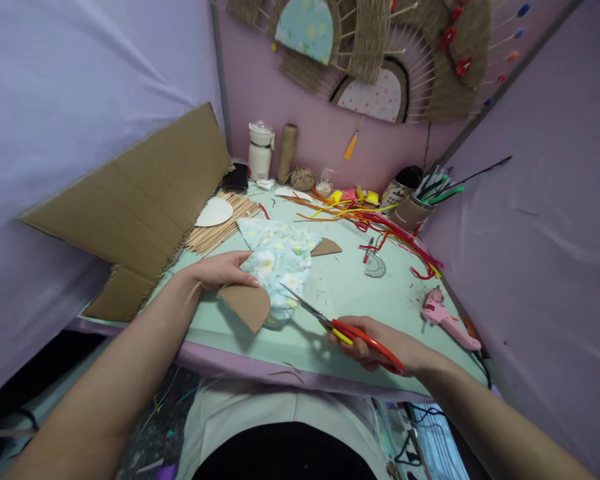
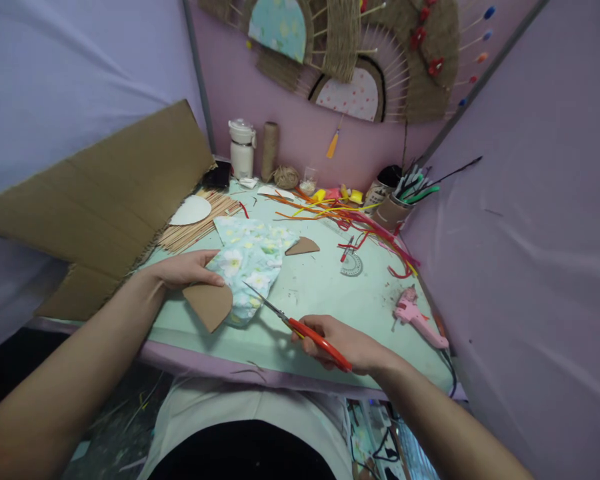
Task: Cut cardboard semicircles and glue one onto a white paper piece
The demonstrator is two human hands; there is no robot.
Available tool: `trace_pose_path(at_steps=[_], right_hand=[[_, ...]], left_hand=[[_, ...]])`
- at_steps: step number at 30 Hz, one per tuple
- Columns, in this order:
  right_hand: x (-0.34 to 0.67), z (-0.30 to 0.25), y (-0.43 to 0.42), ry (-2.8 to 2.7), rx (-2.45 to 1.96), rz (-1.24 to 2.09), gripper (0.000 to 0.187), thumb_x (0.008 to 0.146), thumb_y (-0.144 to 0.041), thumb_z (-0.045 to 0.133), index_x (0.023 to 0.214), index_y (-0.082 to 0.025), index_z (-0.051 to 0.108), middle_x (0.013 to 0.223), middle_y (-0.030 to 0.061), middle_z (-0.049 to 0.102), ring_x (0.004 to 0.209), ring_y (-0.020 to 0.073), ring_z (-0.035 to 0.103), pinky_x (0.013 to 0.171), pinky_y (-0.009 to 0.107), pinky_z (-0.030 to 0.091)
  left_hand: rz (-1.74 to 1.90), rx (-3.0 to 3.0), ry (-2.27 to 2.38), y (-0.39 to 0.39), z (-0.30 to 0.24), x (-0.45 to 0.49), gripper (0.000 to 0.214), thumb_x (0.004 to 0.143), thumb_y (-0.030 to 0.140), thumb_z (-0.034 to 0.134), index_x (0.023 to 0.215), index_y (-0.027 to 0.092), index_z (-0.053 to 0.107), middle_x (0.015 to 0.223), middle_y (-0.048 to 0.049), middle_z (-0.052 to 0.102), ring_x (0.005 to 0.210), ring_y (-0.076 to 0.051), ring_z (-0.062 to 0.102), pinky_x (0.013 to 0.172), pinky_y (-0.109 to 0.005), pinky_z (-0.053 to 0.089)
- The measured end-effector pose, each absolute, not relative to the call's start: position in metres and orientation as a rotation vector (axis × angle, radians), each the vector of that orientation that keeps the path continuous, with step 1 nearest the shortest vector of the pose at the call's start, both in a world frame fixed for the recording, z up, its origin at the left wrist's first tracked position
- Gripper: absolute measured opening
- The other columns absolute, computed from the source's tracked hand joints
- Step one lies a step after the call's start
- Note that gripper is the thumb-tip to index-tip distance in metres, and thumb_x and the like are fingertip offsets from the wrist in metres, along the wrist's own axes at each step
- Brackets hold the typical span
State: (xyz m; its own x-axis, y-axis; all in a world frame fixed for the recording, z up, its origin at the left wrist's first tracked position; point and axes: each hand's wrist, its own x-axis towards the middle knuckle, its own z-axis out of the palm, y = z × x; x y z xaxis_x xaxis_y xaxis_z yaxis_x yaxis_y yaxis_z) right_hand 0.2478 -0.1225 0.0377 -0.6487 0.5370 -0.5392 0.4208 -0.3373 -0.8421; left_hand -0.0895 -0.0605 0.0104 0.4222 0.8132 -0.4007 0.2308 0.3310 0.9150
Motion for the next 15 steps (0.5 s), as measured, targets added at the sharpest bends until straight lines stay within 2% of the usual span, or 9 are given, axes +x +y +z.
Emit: trace_pose_path(at_steps=[4, 9, 15], right_hand=[[0.248, 0.032, -0.124, -1.752, -1.276, 2.128, 0.056, 0.073, -0.069, 0.066, 0.091, -0.017, 0.055, 0.061, -0.0087, 0.037, 0.046, 0.0041, 0.025, 0.040, 0.019, 0.021], [0.250, 0.028, -0.125, -1.818, -1.309, 2.084, 0.051, 0.079, -0.067, 0.061, 0.090, -0.017, 0.056, 0.057, -0.0094, 0.034, 0.044, 0.0044, 0.025, 0.038, 0.018, 0.021], [0.254, 0.038, -0.126, -2.003, -1.140, 1.998, 0.055, 0.079, -0.065, 0.064, 0.102, -0.016, 0.062, 0.077, -0.0005, 0.050, 0.059, 0.0086, 0.040, 0.049, 0.021, 0.034]], left_hand=[[0.497, 1.232, 1.130, -0.061, 0.013, -0.088, 0.062, 0.052, 0.037, 0.084, 0.108, 0.020, 0.064, 0.104, -0.0050, 0.073, 0.092, -0.025, 0.068, 0.078, -0.031, 0.053], [0.505, 1.234, 1.110, -0.060, 0.011, -0.089, 0.062, 0.054, 0.036, 0.085, 0.110, 0.021, 0.064, 0.104, -0.0035, 0.073, 0.090, -0.023, 0.068, 0.078, -0.030, 0.052], [0.509, 1.222, 1.054, -0.059, 0.007, -0.092, 0.062, 0.057, 0.035, 0.085, 0.113, 0.021, 0.063, 0.100, -0.0025, 0.073, 0.086, -0.021, 0.068, 0.076, -0.029, 0.052]])
